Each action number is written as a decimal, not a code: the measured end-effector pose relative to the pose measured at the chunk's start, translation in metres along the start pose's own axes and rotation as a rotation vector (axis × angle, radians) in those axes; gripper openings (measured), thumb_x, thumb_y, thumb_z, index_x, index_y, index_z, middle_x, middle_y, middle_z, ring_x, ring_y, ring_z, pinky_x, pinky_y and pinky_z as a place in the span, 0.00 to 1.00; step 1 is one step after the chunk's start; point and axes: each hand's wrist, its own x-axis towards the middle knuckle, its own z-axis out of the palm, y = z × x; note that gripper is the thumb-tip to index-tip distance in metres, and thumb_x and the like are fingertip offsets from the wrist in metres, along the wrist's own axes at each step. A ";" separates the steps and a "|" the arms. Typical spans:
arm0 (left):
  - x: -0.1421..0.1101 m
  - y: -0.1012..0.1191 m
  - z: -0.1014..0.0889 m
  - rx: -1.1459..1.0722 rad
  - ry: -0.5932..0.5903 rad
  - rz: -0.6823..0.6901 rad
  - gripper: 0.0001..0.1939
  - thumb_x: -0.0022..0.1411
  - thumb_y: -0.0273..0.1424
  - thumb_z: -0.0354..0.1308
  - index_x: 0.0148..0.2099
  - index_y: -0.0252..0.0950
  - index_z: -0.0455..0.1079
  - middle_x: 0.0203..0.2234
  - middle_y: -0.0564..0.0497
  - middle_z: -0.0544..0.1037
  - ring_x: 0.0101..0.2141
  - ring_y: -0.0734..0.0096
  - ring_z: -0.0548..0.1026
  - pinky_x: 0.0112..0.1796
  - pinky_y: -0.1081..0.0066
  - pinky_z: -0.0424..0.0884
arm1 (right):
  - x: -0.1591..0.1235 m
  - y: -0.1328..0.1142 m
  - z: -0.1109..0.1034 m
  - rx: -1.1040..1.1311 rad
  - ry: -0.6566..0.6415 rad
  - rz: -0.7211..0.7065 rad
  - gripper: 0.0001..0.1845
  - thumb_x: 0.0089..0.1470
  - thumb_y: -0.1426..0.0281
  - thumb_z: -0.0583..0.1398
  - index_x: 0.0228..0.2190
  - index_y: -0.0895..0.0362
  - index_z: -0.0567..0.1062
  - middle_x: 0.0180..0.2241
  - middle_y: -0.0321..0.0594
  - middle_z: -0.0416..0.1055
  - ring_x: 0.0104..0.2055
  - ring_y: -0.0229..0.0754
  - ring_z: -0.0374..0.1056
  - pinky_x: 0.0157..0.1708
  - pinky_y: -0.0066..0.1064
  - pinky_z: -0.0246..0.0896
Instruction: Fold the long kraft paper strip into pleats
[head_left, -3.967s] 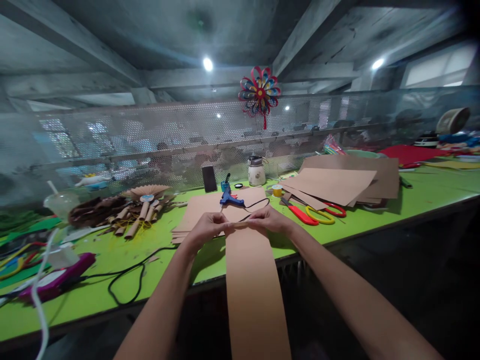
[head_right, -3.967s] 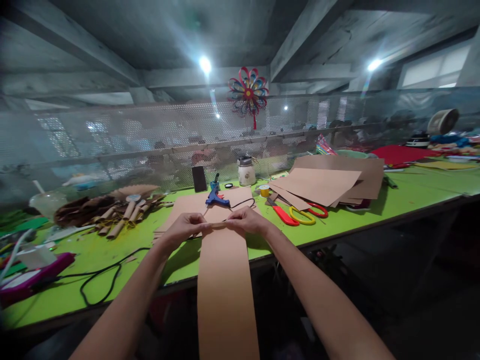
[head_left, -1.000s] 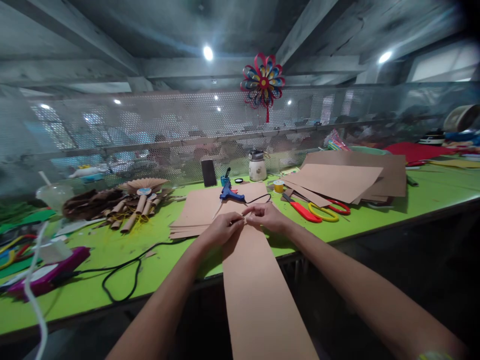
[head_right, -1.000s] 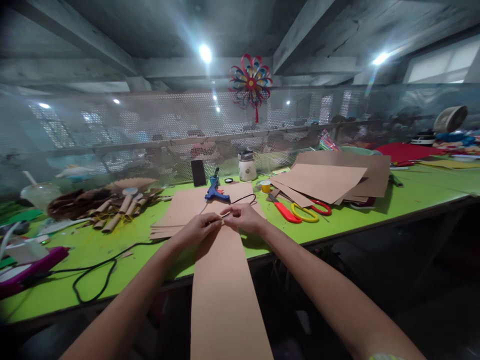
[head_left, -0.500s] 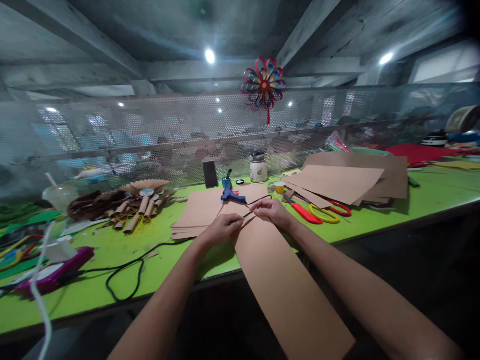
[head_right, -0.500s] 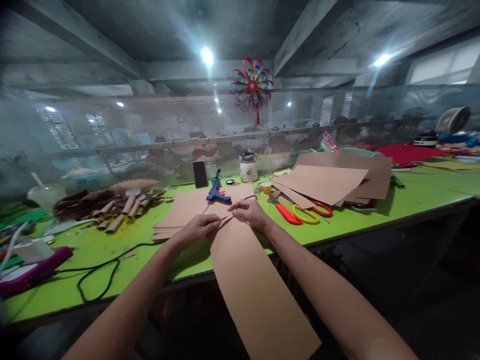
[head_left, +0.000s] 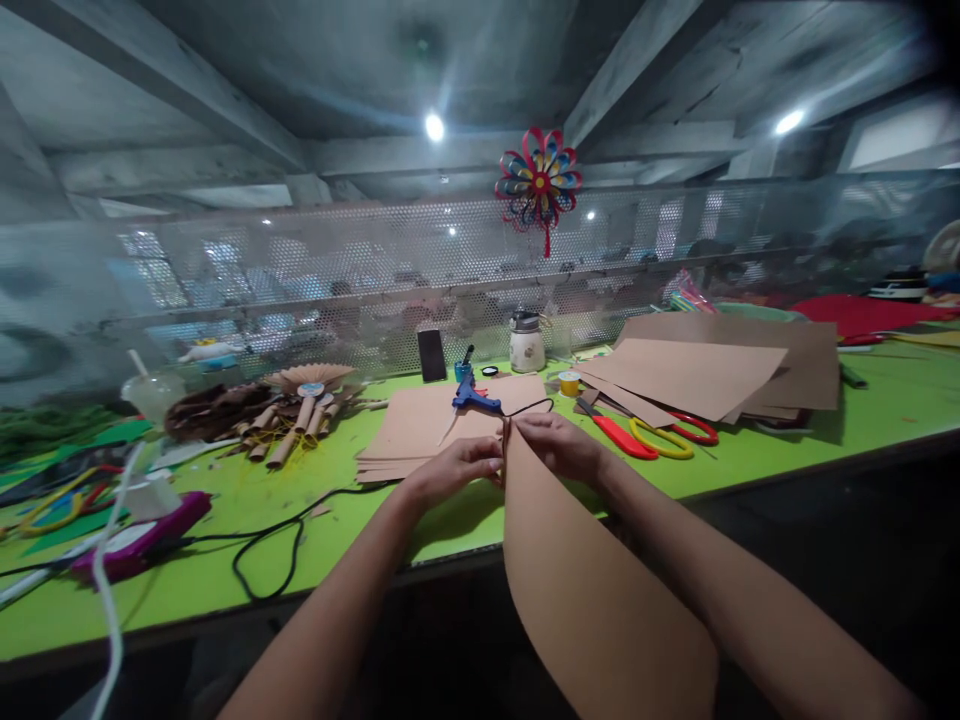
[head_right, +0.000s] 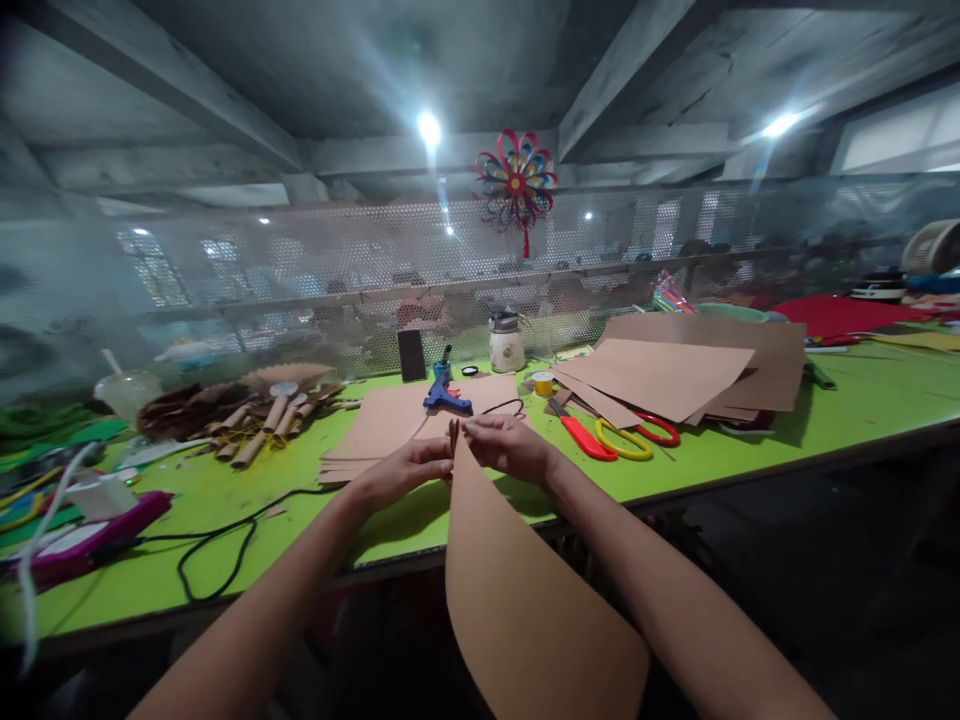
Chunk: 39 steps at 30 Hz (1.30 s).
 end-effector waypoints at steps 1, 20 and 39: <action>0.000 0.001 0.001 -0.014 -0.008 0.005 0.15 0.57 0.39 0.59 0.40 0.32 0.71 0.34 0.47 0.74 0.35 0.68 0.70 0.41 0.67 0.66 | 0.000 0.001 0.001 -0.032 -0.025 -0.003 0.21 0.45 0.60 0.65 0.38 0.61 0.74 0.31 0.42 0.72 0.31 0.39 0.68 0.35 0.31 0.63; 0.000 -0.007 -0.013 0.051 0.210 -0.167 0.27 0.54 0.51 0.56 0.35 0.28 0.73 0.20 0.52 0.69 0.21 0.76 0.65 0.24 0.75 0.61 | 0.014 0.016 -0.006 -0.738 -0.060 -0.079 0.09 0.47 0.68 0.62 0.25 0.62 0.73 0.24 0.34 0.67 0.26 0.32 0.58 0.27 0.25 0.53; -0.004 -0.009 -0.024 0.435 0.208 -0.151 0.14 0.50 0.38 0.57 0.29 0.30 0.71 0.18 0.54 0.68 0.21 0.76 0.63 0.23 0.76 0.57 | 0.011 0.019 -0.009 -1.003 0.115 -0.190 0.10 0.49 0.71 0.59 0.31 0.63 0.79 0.29 0.41 0.75 0.30 0.37 0.67 0.31 0.25 0.59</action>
